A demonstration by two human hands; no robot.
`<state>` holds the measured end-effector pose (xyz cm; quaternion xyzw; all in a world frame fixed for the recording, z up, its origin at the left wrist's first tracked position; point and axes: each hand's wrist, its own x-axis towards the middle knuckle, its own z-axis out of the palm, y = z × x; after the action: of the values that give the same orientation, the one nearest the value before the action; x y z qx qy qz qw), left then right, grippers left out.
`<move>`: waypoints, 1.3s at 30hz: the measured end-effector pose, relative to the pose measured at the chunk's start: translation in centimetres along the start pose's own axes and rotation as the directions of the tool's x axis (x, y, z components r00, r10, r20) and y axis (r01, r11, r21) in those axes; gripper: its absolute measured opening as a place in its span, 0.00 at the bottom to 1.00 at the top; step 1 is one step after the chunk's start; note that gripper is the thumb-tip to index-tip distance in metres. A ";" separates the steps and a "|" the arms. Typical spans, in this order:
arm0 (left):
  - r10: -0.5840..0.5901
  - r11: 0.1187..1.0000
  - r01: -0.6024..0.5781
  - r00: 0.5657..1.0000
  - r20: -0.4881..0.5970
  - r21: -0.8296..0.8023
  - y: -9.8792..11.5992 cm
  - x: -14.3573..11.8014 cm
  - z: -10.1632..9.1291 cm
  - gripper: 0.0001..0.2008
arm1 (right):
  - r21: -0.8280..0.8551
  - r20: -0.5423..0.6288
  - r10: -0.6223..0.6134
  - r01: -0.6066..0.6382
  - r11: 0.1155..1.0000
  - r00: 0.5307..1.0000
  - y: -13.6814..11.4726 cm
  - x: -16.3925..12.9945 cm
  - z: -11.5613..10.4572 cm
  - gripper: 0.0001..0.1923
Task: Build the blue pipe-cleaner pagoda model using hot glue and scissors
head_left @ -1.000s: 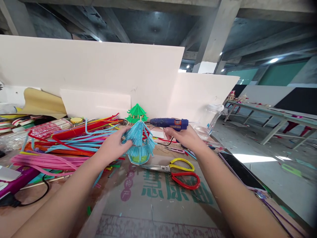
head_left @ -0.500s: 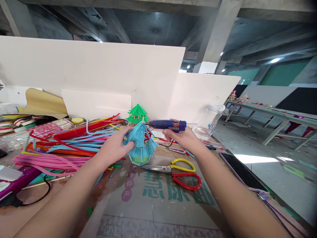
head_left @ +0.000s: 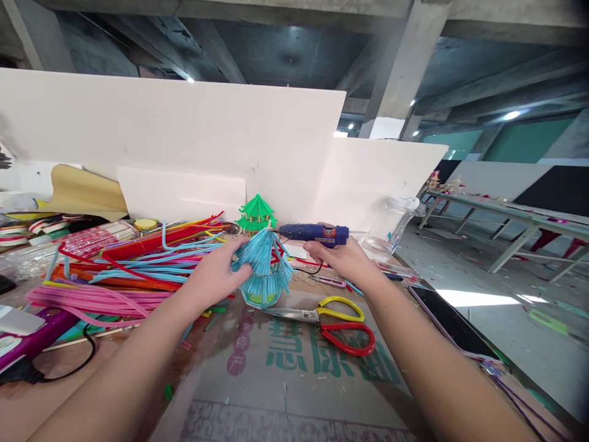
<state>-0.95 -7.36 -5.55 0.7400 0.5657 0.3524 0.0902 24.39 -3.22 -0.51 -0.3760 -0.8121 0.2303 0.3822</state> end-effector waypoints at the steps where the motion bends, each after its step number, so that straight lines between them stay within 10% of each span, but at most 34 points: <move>1: -0.006 1.000 0.006 1.000 0.002 0.003 0.0 0.0 0.0 0.27 | 0.000 0.003 0.001 -0.001 1.000 1.000 0.0 0.0 0.0 0.20; 39: -0.064 0.998 0.064 0.998 -0.003 0.004 -0.2 0.0 -0.2 0.29 | 0.020 0.065 -0.087 0.086 0.996 0.994 1.1 0.3 0.4 0.18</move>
<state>-1.18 -7.30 -5.50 0.7212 0.5899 0.3493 0.0989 24.40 -2.35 -1.34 -0.3292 -0.8378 0.2329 0.3681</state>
